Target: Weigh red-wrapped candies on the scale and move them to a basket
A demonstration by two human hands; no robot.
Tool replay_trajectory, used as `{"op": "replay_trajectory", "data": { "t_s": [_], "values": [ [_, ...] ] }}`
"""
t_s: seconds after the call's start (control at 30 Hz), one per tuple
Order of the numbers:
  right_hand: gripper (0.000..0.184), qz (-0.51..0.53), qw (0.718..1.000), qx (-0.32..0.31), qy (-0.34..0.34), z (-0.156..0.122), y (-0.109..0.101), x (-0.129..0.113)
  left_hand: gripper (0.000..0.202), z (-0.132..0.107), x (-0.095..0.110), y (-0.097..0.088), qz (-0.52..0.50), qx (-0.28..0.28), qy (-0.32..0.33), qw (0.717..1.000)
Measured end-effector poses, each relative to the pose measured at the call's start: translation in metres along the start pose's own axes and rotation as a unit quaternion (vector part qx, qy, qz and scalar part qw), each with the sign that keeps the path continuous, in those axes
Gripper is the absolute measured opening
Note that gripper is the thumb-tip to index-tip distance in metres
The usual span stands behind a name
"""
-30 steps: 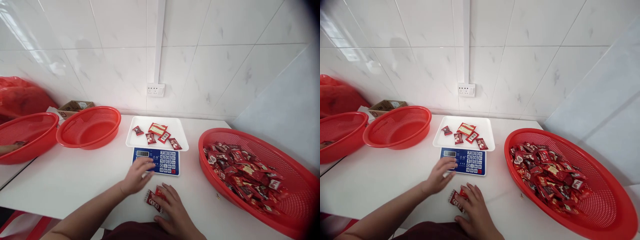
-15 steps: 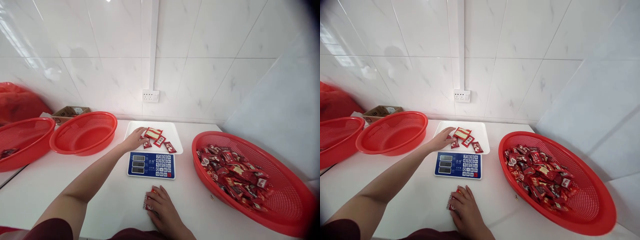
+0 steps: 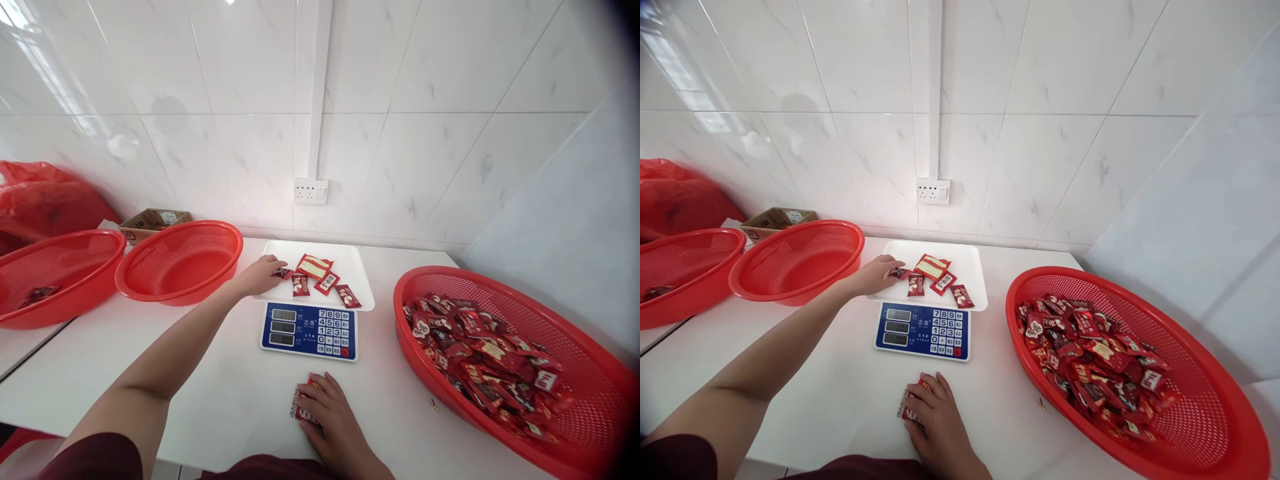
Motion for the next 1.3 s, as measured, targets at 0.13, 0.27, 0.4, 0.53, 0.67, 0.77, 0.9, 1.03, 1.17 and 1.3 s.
{"op": "replay_trajectory", "data": {
  "t_s": [0.13, 0.27, 0.4, 0.53, 0.67, 0.77, 0.9, 1.03, 1.17, 1.3],
  "values": [
    [0.031, -0.002, 1.000, 0.000, 0.001, 0.000, 0.001, 0.000, 0.029, 0.004, 0.002, 0.000, -0.009, 0.013, 0.004, 1.000],
    [0.031, -0.009, 1.000, -0.004, 0.005, 0.001, 0.001, 0.001, 0.024, 0.002, 0.004, 0.003, -0.019, 0.023, -0.005, 1.000],
    [0.030, -0.015, 1.000, 0.001, -0.004, 0.000, 0.003, 0.003, 0.023, -0.011, 0.000, -0.008, -0.017, 0.076, -0.046, 0.996],
    [0.029, -0.019, 1.000, 0.017, -0.017, -0.001, 0.005, 0.004, 0.021, -0.041, -0.030, -0.046, 0.000, 0.209, -0.140, 0.968],
    [0.029, -0.022, 0.999, 0.024, -0.026, -0.001, 0.006, 0.006, 0.027, -0.077, -0.072, -0.081, 0.063, 0.252, -0.244, 0.934],
    [0.030, -0.020, 0.999, 0.022, -0.024, 0.001, 0.007, 0.005, 0.032, -0.088, -0.077, -0.087, 0.110, 0.238, -0.256, 0.930],
    [0.030, -0.018, 1.000, 0.009, -0.014, 0.001, 0.007, 0.005, 0.030, -0.069, -0.031, -0.059, 0.070, 0.169, -0.107, 0.977],
    [0.030, -0.018, 1.000, 0.007, -0.009, -0.001, 0.007, 0.005, 0.048, -0.037, 0.028, -0.018, 0.103, 0.057, 0.064, 0.991],
    [0.030, -0.016, 1.000, 0.014, -0.005, -0.002, 0.007, 0.006, 0.062, -0.012, 0.052, 0.008, 0.159, -0.020, 0.143, 0.977],
    [0.030, -0.010, 1.000, 0.017, -0.001, -0.002, 0.005, 0.005, 0.049, 0.000, 0.056, 0.012, 0.192, -0.037, 0.167, 0.966]
  ]
}}
Point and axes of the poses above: each hand's wrist, its own z-axis towards the middle knuckle, its own y-axis out of the palm, x = y × z, the point moved 5 cm from there along z, towards the middle knuckle, and after that the axes turned 6 degrees about y, right-handed, at the moved point
